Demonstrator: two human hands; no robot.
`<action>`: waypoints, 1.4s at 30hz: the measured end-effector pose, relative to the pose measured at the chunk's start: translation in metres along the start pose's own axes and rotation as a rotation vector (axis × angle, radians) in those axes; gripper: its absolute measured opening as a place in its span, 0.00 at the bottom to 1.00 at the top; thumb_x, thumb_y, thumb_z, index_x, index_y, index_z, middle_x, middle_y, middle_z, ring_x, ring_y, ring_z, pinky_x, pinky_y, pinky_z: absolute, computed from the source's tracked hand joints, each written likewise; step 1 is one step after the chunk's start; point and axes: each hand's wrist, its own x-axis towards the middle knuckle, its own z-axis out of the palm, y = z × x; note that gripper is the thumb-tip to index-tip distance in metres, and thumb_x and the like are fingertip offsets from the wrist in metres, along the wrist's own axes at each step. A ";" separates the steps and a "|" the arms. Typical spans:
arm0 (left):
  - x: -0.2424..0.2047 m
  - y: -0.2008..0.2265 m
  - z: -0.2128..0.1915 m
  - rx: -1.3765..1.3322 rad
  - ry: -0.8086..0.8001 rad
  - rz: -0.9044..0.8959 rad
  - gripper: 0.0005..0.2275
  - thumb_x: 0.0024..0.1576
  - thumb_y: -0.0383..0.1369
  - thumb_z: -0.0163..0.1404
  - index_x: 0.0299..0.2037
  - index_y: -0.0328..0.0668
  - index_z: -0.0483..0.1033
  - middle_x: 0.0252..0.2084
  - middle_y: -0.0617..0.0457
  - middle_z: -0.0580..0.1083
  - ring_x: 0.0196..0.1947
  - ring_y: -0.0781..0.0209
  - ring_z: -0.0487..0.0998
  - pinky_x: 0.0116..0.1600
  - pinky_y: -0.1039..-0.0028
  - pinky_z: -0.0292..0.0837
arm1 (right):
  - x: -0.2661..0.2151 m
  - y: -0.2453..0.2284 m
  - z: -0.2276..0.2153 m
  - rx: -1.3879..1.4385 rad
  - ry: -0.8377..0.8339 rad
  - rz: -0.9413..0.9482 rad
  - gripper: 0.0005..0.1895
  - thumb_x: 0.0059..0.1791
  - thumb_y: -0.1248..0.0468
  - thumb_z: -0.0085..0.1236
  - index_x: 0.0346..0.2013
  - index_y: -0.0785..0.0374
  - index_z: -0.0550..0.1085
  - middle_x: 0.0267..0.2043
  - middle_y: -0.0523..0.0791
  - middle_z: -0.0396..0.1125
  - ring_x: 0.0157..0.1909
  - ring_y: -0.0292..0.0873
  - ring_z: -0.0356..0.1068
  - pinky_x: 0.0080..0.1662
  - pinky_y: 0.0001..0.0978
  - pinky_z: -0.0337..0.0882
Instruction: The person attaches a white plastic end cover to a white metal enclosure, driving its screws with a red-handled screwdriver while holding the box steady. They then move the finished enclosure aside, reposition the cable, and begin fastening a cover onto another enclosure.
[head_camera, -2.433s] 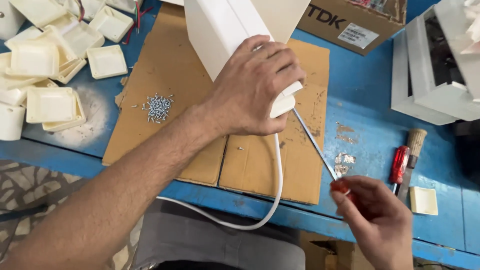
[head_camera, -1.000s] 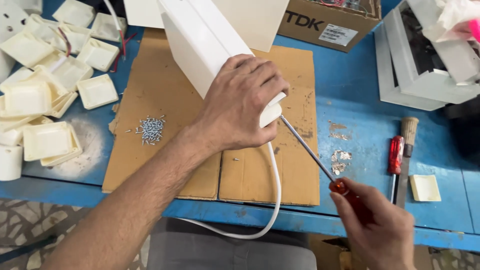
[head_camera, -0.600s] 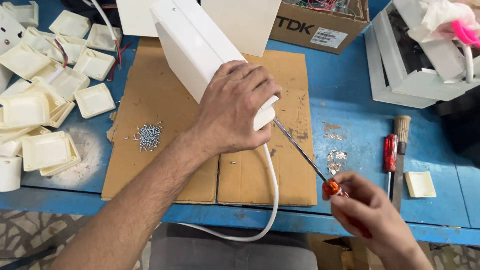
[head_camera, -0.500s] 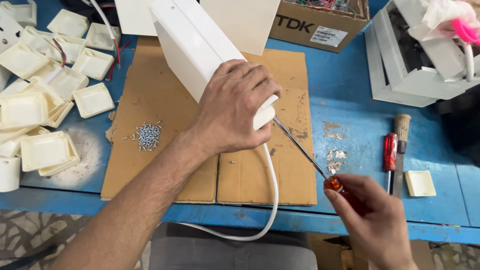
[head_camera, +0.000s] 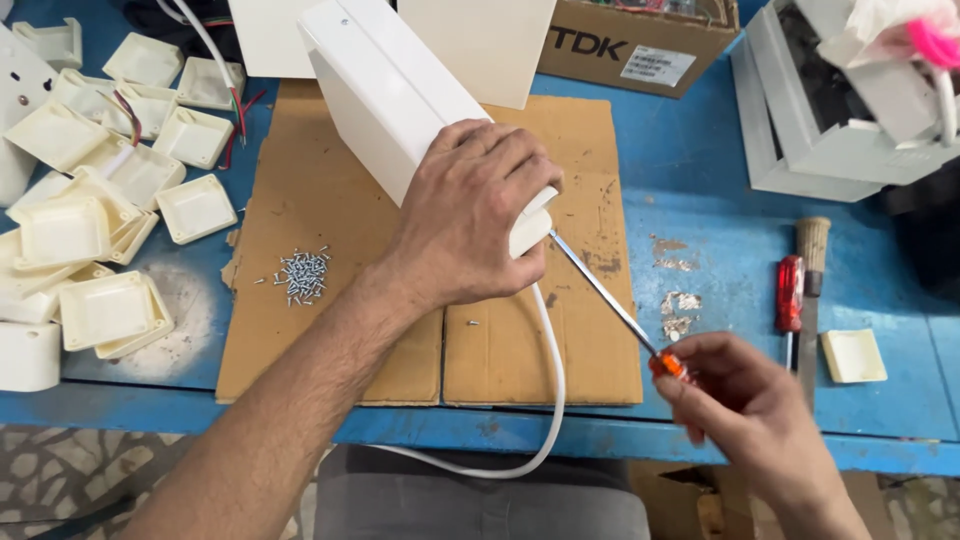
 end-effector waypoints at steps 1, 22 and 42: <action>0.000 0.001 -0.001 -0.001 -0.009 0.003 0.20 0.42 0.35 0.61 0.46 0.43 0.75 0.46 0.50 0.72 0.52 0.54 0.74 0.67 0.52 0.63 | -0.007 -0.007 0.008 0.008 0.001 0.005 0.15 0.46 0.67 0.63 0.45 0.71 0.75 0.29 0.47 0.70 0.23 0.32 0.64 0.24 0.26 0.67; 0.002 0.005 -0.012 -0.019 -0.029 -0.002 0.20 0.44 0.34 0.62 0.47 0.47 0.74 0.48 0.54 0.72 0.55 0.53 0.74 0.67 0.53 0.62 | -0.013 -0.015 0.018 -0.460 0.230 -0.470 0.18 0.51 0.55 0.59 0.50 0.63 0.77 0.35 0.38 0.75 0.29 0.27 0.73 0.30 0.20 0.72; 0.004 0.008 -0.014 -0.014 -0.018 -0.009 0.20 0.44 0.34 0.61 0.48 0.46 0.73 0.49 0.54 0.72 0.57 0.52 0.73 0.69 0.54 0.61 | 0.007 0.004 0.003 0.138 -0.140 0.378 0.22 0.58 0.49 0.51 0.38 0.67 0.73 0.15 0.44 0.56 0.15 0.36 0.50 0.19 0.31 0.50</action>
